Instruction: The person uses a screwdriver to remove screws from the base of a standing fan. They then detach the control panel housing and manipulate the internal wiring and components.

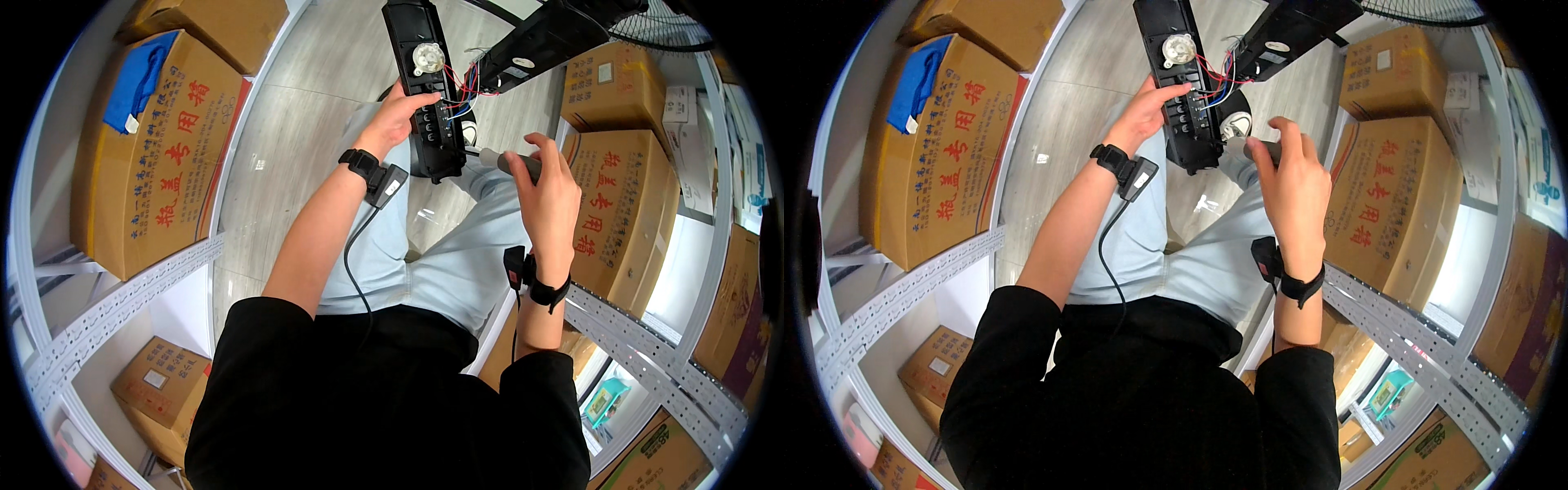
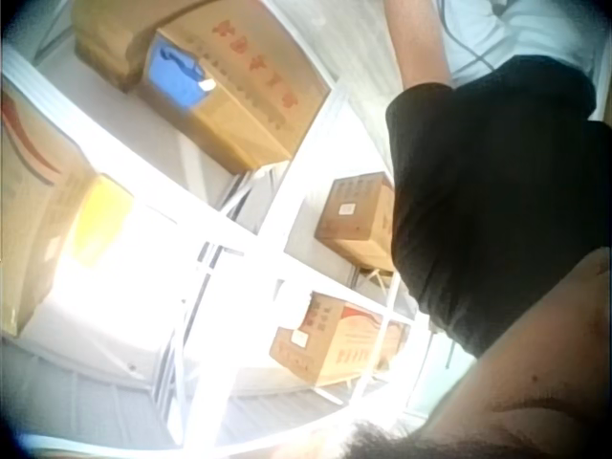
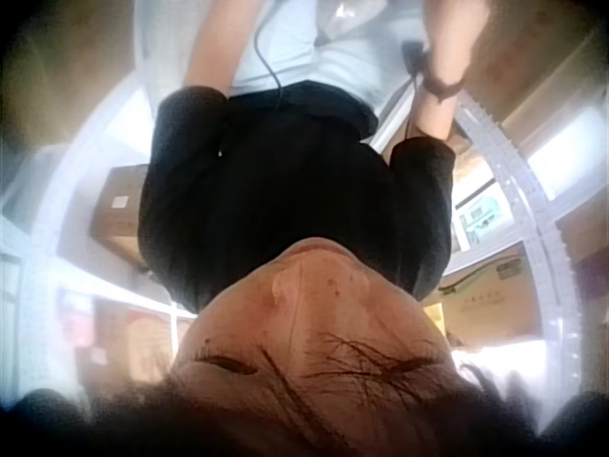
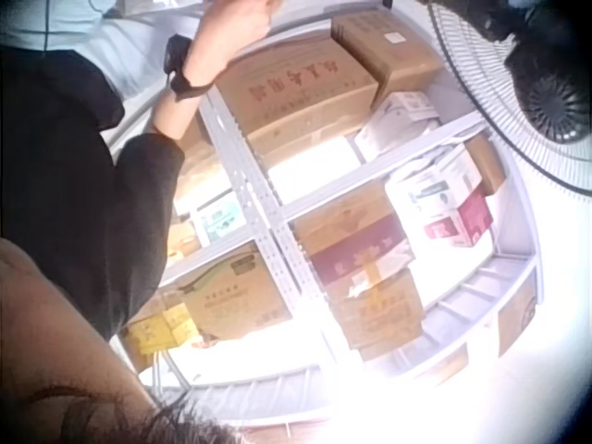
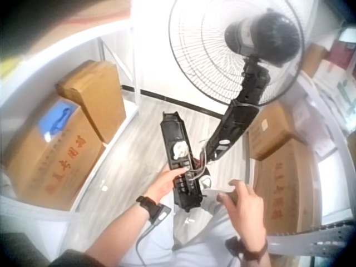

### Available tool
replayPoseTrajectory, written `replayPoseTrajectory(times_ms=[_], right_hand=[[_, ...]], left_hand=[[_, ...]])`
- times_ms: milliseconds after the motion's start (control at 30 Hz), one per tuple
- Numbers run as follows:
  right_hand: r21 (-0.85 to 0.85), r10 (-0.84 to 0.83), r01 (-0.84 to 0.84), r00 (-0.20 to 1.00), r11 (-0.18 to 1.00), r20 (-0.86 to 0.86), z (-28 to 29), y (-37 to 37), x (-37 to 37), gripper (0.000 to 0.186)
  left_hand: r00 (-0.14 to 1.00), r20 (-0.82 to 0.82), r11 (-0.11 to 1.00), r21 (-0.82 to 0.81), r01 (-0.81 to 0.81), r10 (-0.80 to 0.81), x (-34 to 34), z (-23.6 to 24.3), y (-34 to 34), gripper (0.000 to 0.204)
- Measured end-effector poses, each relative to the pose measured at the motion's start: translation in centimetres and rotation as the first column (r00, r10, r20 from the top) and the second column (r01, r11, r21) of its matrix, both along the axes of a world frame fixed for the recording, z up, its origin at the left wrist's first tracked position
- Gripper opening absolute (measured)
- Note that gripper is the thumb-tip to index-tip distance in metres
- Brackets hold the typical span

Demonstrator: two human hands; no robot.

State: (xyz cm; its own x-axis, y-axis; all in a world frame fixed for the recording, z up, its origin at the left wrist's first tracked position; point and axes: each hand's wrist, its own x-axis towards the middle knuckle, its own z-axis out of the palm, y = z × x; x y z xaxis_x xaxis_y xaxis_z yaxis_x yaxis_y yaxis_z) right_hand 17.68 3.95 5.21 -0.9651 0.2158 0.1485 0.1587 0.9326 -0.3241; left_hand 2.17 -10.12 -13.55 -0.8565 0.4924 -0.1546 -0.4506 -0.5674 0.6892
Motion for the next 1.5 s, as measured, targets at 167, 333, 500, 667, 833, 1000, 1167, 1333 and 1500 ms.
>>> replayPoseTrajectory(times_ms=[167,333,500,667,833,1000,1167,1333,1500], right_hand=[[-0.092,0.190,-0.214,0.957,0.972,-0.221,-0.1,0.2,0.0,0.035],[-0.026,-0.144,0.147,0.984,0.989,0.106,0.2,-0.5,-0.2,0.035],[-0.078,0.168,-0.177,0.979,0.981,-0.117,-0.3,0.6,0.0,0.034],[-0.052,0.166,-0.184,0.955,0.982,-0.245,-0.7,0.3,-0.2,0.032],[0.027,-0.103,0.102,0.994,0.994,0.032,-0.3,-0.3,0.2,0.028],[-0.017,0.034,-0.037,0.991,0.999,-0.133,-0.3,0.0,0.4,0.031],[-0.056,0.043,-0.053,0.984,0.997,-0.175,0.3,-0.4,0.5,0.033],[-0.126,0.036,-0.060,0.982,0.990,-0.185,0.5,-1.3,0.7,0.034],[-0.208,-0.018,-0.024,0.980,0.978,-0.199,0.3,-1.9,1.0,0.034]], left_hand=[[0.999,0.047,1.000,-0.001,-0.003,0.003,-0.1,-0.1,-0.2,0.038],[0.999,0.039,1.000,-0.002,0.004,-0.004,-0.1,0.1,-0.2,0.038],[0.999,0.046,1.000,0.007,-0.007,0.007,0.0,0.2,-0.2,0.038],[0.998,0.055,1.000,0.005,0.028,-0.029,0.0,0.3,-0.3,0.039],[0.999,0.037,0.999,-0.029,0.029,-0.028,0.1,0.5,-0.1,0.040],[0.993,0.043,0.993,-0.038,0.109,-0.108,0.0,0.7,-0.1,0.040],[0.948,0.074,0.947,-0.063,0.314,-0.309,-0.9,1.4,-1.1,0.041],[0.876,0.100,0.861,-0.164,0.482,-0.472,-1.6,3.7,-2.1,0.046],[0.914,0.073,0.902,-0.147,0.406,-0.400,-1.2,3.1,-2.3,0.050]])
